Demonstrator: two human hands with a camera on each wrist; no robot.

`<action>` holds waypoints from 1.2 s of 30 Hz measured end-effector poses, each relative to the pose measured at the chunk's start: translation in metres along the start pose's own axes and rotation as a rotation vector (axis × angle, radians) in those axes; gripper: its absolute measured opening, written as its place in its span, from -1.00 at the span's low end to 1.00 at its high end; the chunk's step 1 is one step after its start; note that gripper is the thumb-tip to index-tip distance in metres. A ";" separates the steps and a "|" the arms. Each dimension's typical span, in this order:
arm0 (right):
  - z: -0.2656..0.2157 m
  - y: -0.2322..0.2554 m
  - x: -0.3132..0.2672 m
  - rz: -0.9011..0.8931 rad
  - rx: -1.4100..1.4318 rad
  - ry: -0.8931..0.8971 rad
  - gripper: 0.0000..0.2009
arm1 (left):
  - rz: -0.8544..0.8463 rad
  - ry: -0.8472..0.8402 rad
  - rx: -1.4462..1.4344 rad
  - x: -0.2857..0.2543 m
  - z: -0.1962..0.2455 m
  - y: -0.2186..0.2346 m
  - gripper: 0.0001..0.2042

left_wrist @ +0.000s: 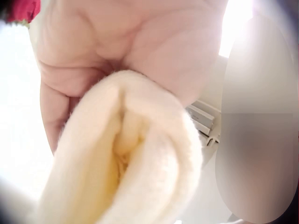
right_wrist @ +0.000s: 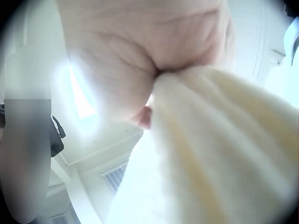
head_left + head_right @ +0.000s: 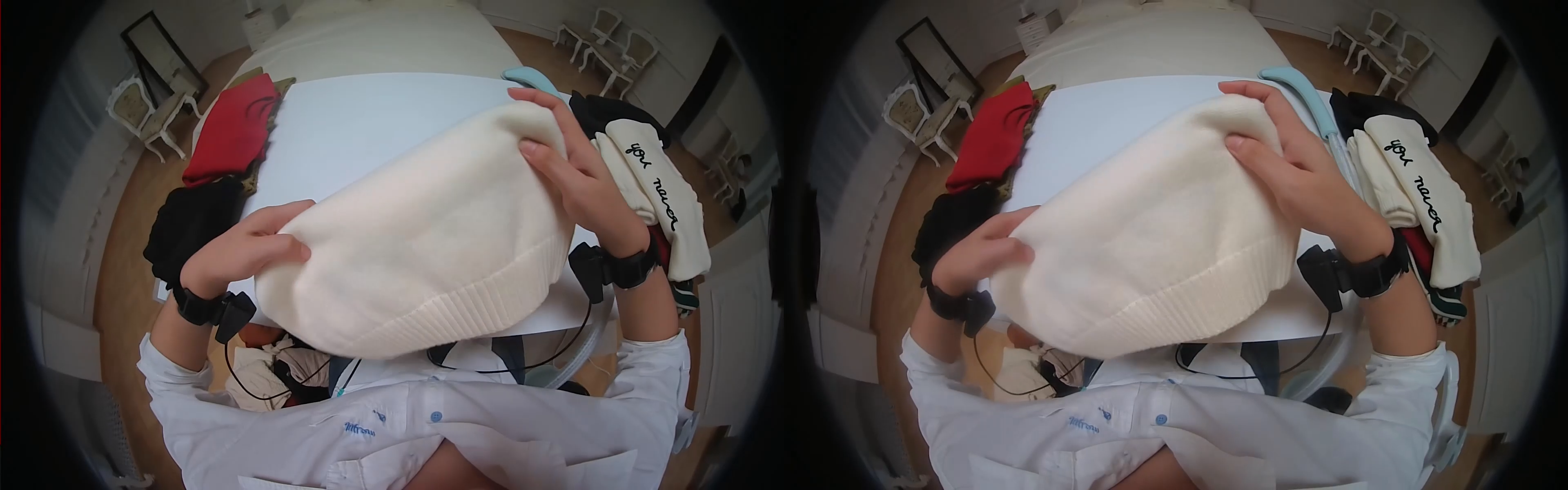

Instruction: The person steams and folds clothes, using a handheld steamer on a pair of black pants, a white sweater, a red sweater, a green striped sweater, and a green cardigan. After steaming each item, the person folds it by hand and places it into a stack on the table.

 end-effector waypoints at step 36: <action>-0.090 -0.294 0.268 -0.125 0.506 0.448 -0.78 | 1.218 -0.315 0.064 -0.298 -0.078 0.259 -0.55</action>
Point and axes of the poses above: each hand's wrist, its own x-axis towards the middle knuckle, its own y-axis out of the back of the hand, z = x × y, the point moved 10 cm from there along x, towards the middle knuckle, and after that the axes turned 1 degree about x, right-handed, at the moved point
